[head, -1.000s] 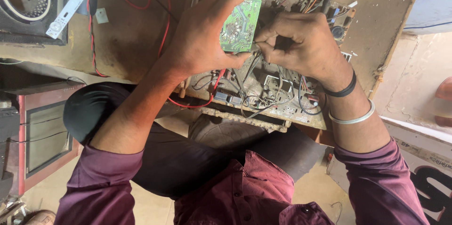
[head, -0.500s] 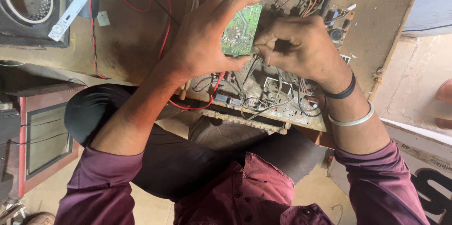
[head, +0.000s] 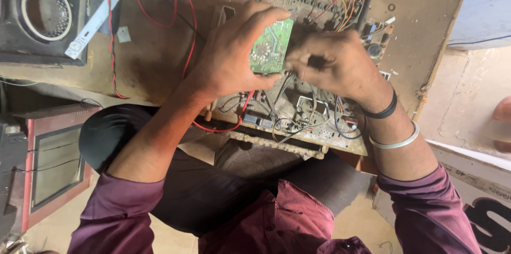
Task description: The person uses a small tool to scrape or clean a green circuit board, then handles a small white electronic component, repeatedly adjusting and inspecting it. The work takes place on a cluttered workbench with various electronic parts and tools.
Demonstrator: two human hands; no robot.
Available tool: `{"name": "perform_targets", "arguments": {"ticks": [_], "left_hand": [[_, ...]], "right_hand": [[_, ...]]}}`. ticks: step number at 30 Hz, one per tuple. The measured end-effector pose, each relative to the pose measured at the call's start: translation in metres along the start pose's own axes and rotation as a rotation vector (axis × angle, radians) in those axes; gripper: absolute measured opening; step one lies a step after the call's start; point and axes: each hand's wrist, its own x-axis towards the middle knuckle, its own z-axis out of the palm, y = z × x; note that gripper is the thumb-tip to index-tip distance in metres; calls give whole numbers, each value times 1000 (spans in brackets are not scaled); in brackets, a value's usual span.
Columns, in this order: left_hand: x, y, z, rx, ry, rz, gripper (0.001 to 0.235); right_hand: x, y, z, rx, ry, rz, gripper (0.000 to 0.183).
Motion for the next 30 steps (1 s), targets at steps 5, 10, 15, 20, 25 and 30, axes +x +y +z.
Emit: {"name": "perform_targets", "arguments": {"ticks": [5,10,15,20,25,30], "left_hand": [[2,3,-2,-8,-9,-26,88],[3,3,-2,-24,-2,-21,89],[2,5,-3,-19,8,-23,89],[3,6,-2,-40,0,-47,88],[3,5,-3,-47,-3,-50,88],[4,8,-5,-30,-1,-58,88]], "right_hand": [[1,-4,0,-32,35,8,9],[1,-4,-1,-2,25,17,10],[2,-4,-1,15,-6,-17,10],[2,-5,-1,-3,27,4,9],[1,-4,0,-9,28,21,7],[2,-6,0,-29,36,9,9]]}}
